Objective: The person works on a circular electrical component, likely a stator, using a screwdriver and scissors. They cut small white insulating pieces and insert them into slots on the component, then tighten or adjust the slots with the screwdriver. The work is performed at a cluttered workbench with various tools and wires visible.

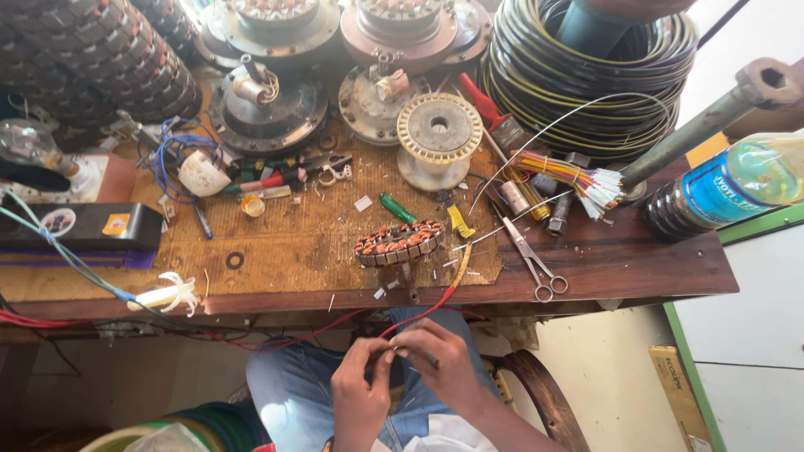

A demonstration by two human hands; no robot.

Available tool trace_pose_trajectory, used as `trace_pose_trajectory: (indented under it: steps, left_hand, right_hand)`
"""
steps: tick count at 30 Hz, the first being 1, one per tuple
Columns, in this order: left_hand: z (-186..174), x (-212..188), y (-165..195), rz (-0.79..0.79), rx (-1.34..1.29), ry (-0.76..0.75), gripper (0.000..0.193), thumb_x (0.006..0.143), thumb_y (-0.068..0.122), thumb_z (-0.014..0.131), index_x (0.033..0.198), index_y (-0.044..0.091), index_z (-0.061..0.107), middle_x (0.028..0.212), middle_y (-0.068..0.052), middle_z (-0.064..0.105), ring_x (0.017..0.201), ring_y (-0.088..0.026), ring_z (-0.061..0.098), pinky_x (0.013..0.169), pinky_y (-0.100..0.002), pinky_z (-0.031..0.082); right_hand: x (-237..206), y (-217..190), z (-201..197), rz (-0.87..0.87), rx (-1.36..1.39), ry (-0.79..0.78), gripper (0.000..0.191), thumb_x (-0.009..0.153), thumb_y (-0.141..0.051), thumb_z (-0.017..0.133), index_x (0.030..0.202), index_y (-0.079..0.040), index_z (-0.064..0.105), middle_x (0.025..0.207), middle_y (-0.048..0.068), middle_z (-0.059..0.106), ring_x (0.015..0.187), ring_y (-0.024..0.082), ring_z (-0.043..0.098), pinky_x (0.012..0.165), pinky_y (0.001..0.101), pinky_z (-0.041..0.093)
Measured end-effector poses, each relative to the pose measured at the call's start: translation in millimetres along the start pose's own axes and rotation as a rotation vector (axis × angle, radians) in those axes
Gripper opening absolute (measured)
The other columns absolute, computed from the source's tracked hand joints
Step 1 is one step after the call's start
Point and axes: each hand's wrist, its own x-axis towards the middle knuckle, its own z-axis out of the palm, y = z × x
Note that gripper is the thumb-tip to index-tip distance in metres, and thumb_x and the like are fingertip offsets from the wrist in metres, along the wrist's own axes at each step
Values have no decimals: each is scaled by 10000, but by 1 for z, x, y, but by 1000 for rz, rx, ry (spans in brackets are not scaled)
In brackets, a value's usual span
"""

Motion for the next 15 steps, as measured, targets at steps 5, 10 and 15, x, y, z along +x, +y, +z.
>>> trace_pose_trajectory:
  steps: [5,10,15]
  left_hand:
    - [-5,-4,-10,-36,90,-9,71,868,72,716,928,50,683,780,-73,751,713,-234,796,615,-336,584]
    - [-4,-6,-8,22,216,1,100,835,63,711,930,52,683,905,-109,745,778,-271,765,609,-352,578]
    - [-5,-1,-2,-61,-23,-79,94,889,92,694,967,41,689,896,-85,740,768,-201,784,582,-308,592]
  right_hand:
    - [8,-6,3,2,-68,-48,207,841,-3,789,1034,-60,740,852,82,721,744,203,748,600,312,568]
    - [3,-6,1,122,-106,-124,208,814,-11,807,1014,-40,760,792,81,700,663,214,713,559,319,550]
    - [0,-4,-5,211,-28,-74,151,822,13,766,969,-23,752,814,76,703,716,184,786,591,290,614]
